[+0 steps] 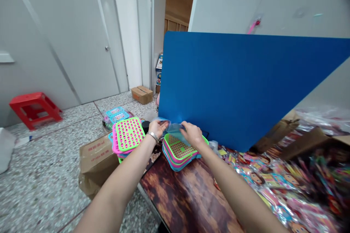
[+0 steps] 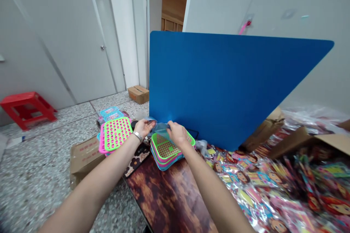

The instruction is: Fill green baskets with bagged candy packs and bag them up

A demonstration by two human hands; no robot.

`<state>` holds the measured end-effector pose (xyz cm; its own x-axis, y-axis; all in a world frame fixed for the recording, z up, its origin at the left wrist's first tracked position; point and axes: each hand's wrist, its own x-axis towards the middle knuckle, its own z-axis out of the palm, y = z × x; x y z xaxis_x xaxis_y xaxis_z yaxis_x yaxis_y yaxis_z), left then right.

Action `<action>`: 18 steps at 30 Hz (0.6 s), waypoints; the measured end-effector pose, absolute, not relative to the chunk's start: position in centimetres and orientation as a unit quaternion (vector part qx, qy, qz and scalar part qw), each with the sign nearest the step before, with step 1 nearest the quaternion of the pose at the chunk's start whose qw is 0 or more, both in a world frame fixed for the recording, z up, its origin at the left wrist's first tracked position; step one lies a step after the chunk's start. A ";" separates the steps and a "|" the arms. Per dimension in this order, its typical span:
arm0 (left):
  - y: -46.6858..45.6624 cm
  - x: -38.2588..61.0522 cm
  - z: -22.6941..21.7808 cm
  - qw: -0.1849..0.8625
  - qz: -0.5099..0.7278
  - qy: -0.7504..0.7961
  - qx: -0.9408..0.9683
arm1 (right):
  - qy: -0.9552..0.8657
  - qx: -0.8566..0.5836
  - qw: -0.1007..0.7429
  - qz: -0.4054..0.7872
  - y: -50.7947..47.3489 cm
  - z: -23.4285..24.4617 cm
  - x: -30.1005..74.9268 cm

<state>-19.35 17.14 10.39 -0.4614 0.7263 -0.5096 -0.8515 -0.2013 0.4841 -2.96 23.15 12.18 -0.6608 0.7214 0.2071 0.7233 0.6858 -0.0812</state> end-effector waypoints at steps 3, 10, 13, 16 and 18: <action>17.9 -19.4 10.8 0.515 0.761 0.390 -0.060 | -0.897 -0.404 0.151 -0.098 24.1 14.8 -3.8; 18.5 -19.1 11.0 0.523 0.723 0.452 -0.010 | -0.934 -0.285 0.098 -0.192 24.7 16.4 -5.3; 17.8 -19.0 10.4 0.510 0.704 0.495 -0.002 | -0.952 -0.259 0.045 -0.158 24.1 14.1 -6.1; 16.8 -18.8 10.0 0.469 0.695 0.544 0.011 | -0.958 -0.257 0.009 -0.128 24.0 12.2 -7.0; 16.0 -18.7 9.7 0.435 0.690 0.578 0.023 | -0.963 -0.247 -0.019 -0.104 24.0 11.4 -7.3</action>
